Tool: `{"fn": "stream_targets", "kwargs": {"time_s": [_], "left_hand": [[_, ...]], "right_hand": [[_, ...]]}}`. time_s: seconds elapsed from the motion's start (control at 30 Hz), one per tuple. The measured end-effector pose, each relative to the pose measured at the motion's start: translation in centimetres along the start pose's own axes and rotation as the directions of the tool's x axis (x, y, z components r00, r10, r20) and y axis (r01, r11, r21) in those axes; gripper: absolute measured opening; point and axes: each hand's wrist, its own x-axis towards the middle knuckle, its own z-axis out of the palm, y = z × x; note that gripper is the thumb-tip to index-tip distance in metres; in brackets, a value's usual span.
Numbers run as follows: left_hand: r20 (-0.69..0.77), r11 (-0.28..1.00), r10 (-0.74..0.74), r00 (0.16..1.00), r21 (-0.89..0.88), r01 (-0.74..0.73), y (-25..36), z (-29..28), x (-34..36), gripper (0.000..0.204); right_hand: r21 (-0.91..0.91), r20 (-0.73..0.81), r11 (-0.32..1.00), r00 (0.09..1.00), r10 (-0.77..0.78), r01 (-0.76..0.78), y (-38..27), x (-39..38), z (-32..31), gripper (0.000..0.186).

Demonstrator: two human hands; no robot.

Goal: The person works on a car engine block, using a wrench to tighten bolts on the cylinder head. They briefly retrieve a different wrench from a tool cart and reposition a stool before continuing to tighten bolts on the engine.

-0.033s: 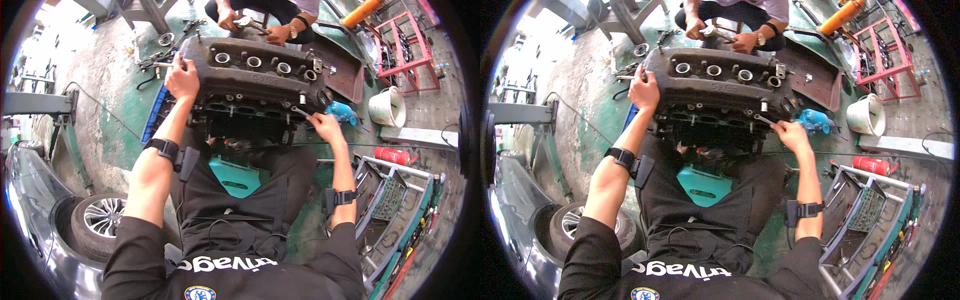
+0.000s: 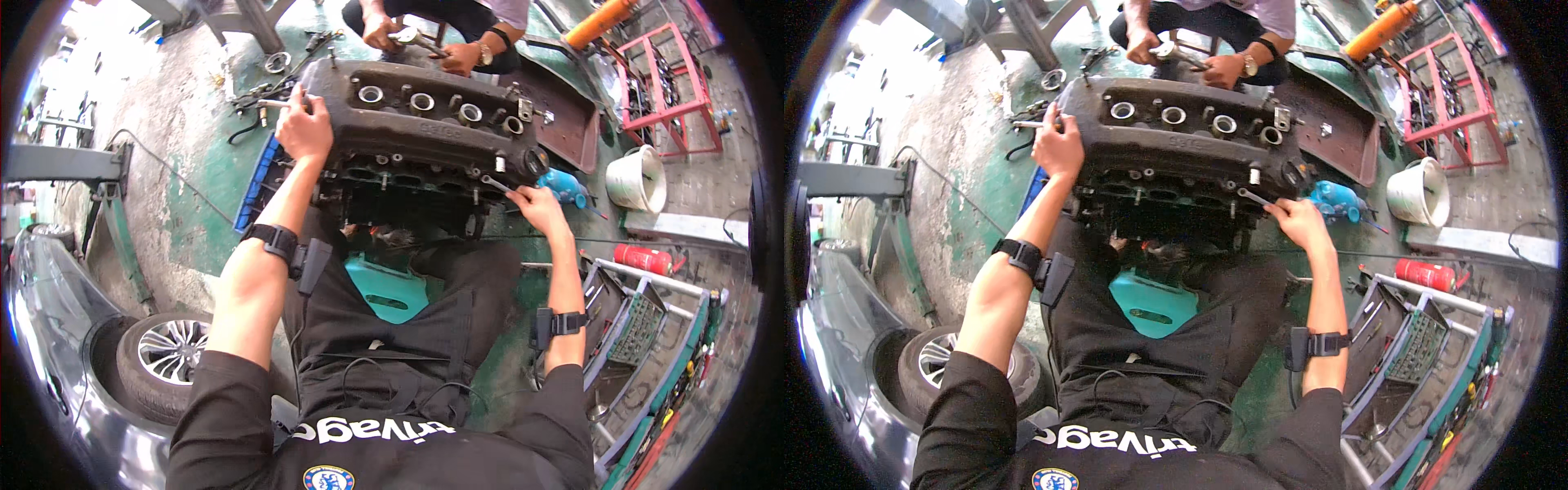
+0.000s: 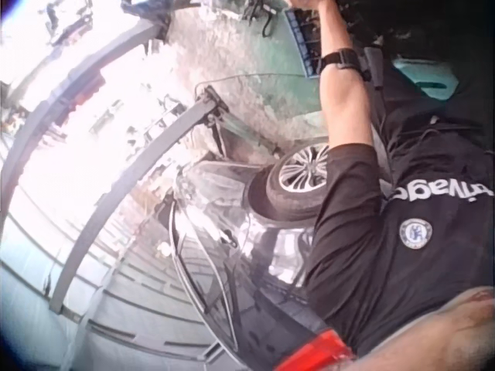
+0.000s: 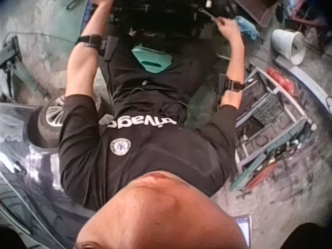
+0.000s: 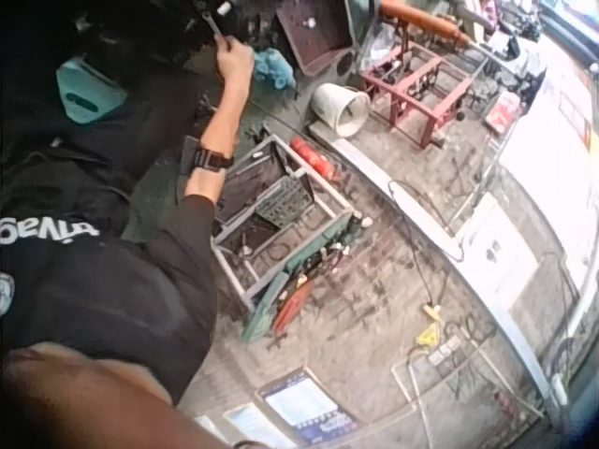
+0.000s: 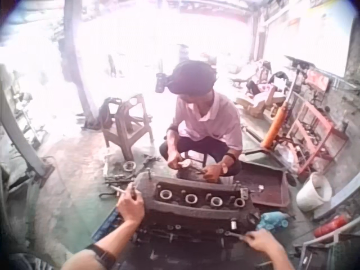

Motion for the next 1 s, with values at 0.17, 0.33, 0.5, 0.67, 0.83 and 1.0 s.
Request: {"fn": "stream_targets", "kwargs": {"time_s": [0.17, 0.33, 0.5, 0.67, 0.83, 1.0], "left_hand": [[-0.002, 0.999, 0.007, 1.0, -0.045, -0.007, 0.0, 0.0, 0.0, 0.04], [-0.008, 0.998, 0.007, 1.0, -0.058, -0.007, 0.0, 0.0, 0.0, 0.038], [0.009, 0.999, 0.014, 1.0, -0.047, -0.014, 0.3, -0.1, 0.1, 0.038], [-0.031, 0.993, 0.042, 0.999, -0.105, -0.045, 0.1, -0.1, 0.0, 0.038], [-0.109, 0.979, 0.133, 0.985, 0.169, -0.114, -0.1, 0.2, -0.1, 0.039], [-0.079, 0.99, 0.076, 0.994, -0.113, -0.084, 0.5, -0.6, -0.3, 0.035]], "right_hand": [[-0.008, -0.125, 0.998, 0.99, 0.068, -0.069, -0.5, -1.3, 1.6, 0.036], [0.497, -0.254, 0.857, 0.922, 0.293, -0.136, 1.0, -3.3, 5.8, 0.044], [0.796, -0.083, 0.544, 0.843, 0.532, -0.264, -1.8, -4.5, 10.2, 0.041], [0.908, 0.117, 0.273, 0.819, 0.562, -0.317, -4.3, -4.0, 12.8, 0.043], [0.823, 0.048, 0.374, 0.708, 0.705, -0.428, -4.5, -3.5, 14.5, 0.042], [0.69, -0.326, 0.699, 0.782, 0.531, -0.188, -3.6, -3.5, 14.2, 0.04]]}}
